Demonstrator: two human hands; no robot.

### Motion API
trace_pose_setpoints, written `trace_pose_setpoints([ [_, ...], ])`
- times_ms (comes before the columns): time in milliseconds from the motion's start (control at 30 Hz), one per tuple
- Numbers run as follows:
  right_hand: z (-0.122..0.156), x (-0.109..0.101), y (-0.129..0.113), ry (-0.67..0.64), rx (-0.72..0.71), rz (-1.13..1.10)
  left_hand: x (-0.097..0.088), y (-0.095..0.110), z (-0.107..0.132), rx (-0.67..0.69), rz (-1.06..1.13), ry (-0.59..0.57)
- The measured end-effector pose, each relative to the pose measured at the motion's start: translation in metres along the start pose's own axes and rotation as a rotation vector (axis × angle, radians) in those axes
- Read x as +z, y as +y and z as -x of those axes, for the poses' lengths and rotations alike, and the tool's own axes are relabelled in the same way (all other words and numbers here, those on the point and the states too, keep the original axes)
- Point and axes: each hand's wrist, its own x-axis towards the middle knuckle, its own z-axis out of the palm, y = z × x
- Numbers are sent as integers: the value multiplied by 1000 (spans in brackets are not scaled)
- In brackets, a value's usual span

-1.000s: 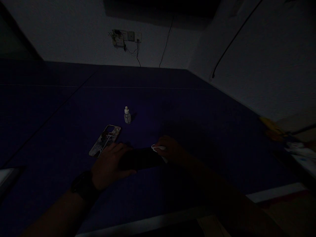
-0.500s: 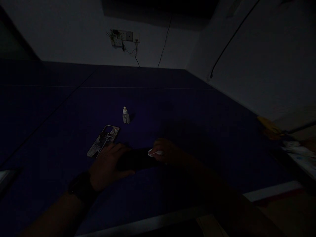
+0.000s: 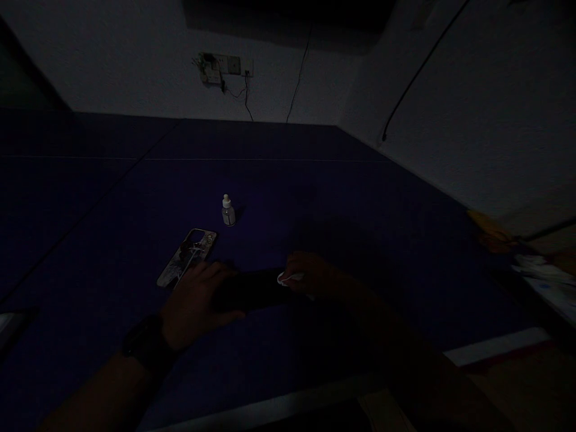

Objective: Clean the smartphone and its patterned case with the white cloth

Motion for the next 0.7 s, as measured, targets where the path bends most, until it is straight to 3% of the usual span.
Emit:
trace_pose_setpoints([
  [133,-3,2,0,113,92,10,0,0,0,3,-5,-2],
  [300,-4,1,-7,-40,-71,10,1,-1,0,-3,-16,8],
  [467,10,-8,-12,-24,3,-18,2,-3,1,13,-20,21],
  [600,4,2,-16,12,36,68,2,-2,1,4,-21,10],
  [700,-1,5,-21,-42,3,85,2,-1,0,0,-18,7],
])
